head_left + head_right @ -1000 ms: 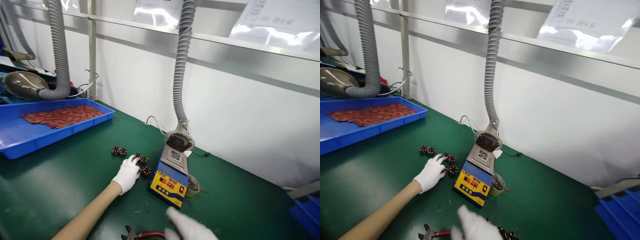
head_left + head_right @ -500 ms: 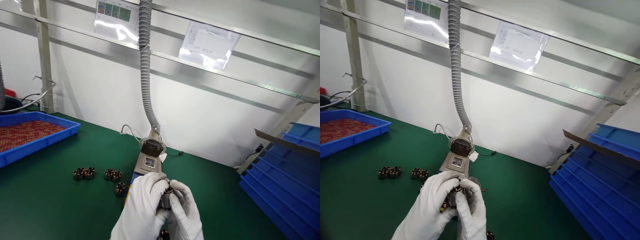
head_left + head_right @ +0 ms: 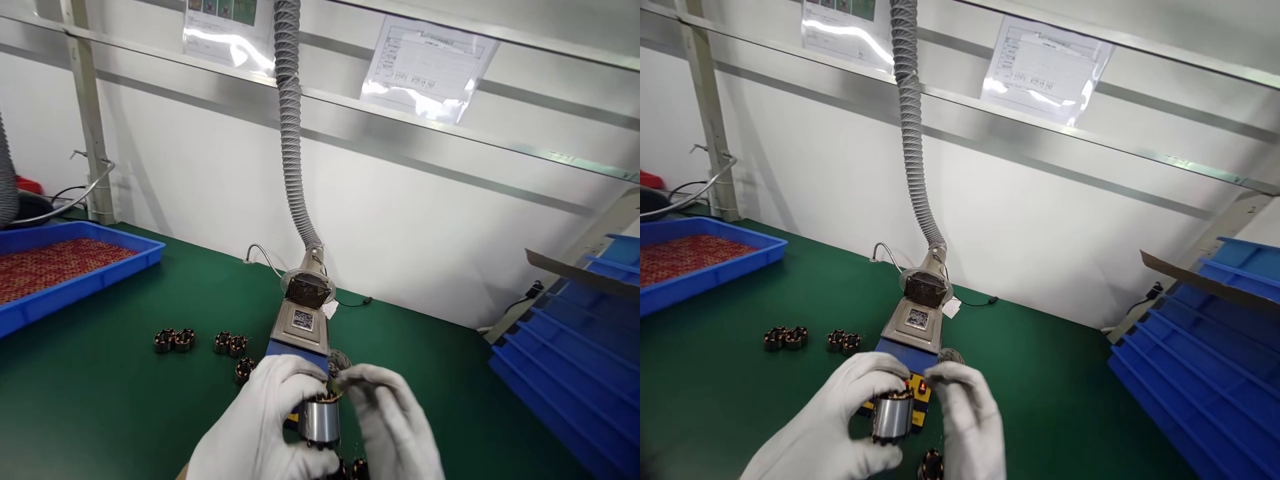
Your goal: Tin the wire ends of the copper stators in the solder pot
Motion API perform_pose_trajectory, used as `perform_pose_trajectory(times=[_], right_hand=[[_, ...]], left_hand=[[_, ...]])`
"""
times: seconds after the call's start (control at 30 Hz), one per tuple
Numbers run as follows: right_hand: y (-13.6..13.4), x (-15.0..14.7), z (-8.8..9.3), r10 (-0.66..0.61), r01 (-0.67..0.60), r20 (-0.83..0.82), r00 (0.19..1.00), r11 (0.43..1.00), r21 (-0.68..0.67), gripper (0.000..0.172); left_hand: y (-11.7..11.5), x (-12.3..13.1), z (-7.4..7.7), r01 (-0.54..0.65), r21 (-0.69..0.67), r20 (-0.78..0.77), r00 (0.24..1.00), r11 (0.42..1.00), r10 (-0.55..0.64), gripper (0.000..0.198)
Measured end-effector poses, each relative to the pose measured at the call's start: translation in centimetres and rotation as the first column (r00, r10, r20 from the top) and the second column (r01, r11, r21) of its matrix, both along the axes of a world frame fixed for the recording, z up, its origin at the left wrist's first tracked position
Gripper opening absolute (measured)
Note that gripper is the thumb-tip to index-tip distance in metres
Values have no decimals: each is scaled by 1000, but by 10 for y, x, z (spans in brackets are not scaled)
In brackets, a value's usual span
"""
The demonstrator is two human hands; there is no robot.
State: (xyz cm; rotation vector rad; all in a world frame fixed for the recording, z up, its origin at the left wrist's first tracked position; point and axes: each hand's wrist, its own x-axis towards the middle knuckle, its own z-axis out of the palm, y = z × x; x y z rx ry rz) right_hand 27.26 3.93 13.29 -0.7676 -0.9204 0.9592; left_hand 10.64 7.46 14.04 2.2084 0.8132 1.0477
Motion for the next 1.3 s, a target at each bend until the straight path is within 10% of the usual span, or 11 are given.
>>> perform_pose_trajectory(times=[0.1, 0.23, 0.37, 0.53, 0.63, 0.73, 0.9, 1.07, 1.23, 1.3], right_hand=[[2, -26, -5, 132, -130, 11, 991, 984, -126, 52], [5, -47, -8, 176, -214, -214, 961, 962, -169, 48], [4, -45, -13, 229, -273, -258, 938, 951, -147, 46], [-1, -38, -8, 366, -443, -336, 868, 876, -191, 50], [-6, -35, -3, 355, -460, -401, 844, 865, -202, 40], [-9, -35, -3, 327, -440, -413, 850, 872, -215, 31], [-2, -41, -13, 373, -468, -363, 854, 855, -223, 35], [1, -40, -15, 385, -462, -313, 868, 857, -226, 48], [-1, -36, -15, 352, -422, -287, 891, 876, -234, 42], [0, -38, -16, 332, -392, -266, 905, 894, -216, 42]], left_hand=[[2, 3, -3, -115, 213, 68, 992, 970, 103, 49], [5, -2, -2, -30, 87, 156, 988, 996, 16, 66], [15, -7, -4, 90, 127, 346, 929, 988, -129, 11], [22, -16, -8, -12, -273, 649, 735, 962, 193, 23], [17, -24, 0, 81, -363, 532, 836, 928, 135, 13], [10, -23, 8, 221, -392, 281, 953, 893, -113, 61], [10, -7, 4, 269, -316, 525, 848, 910, -68, 7], [17, -13, -3, 176, -467, 705, 665, 866, 245, 27], [10, -13, 8, 394, -558, 568, 823, 731, -11, 17], [6, -5, 10, 402, -509, 603, 797, 761, -17, 14]])
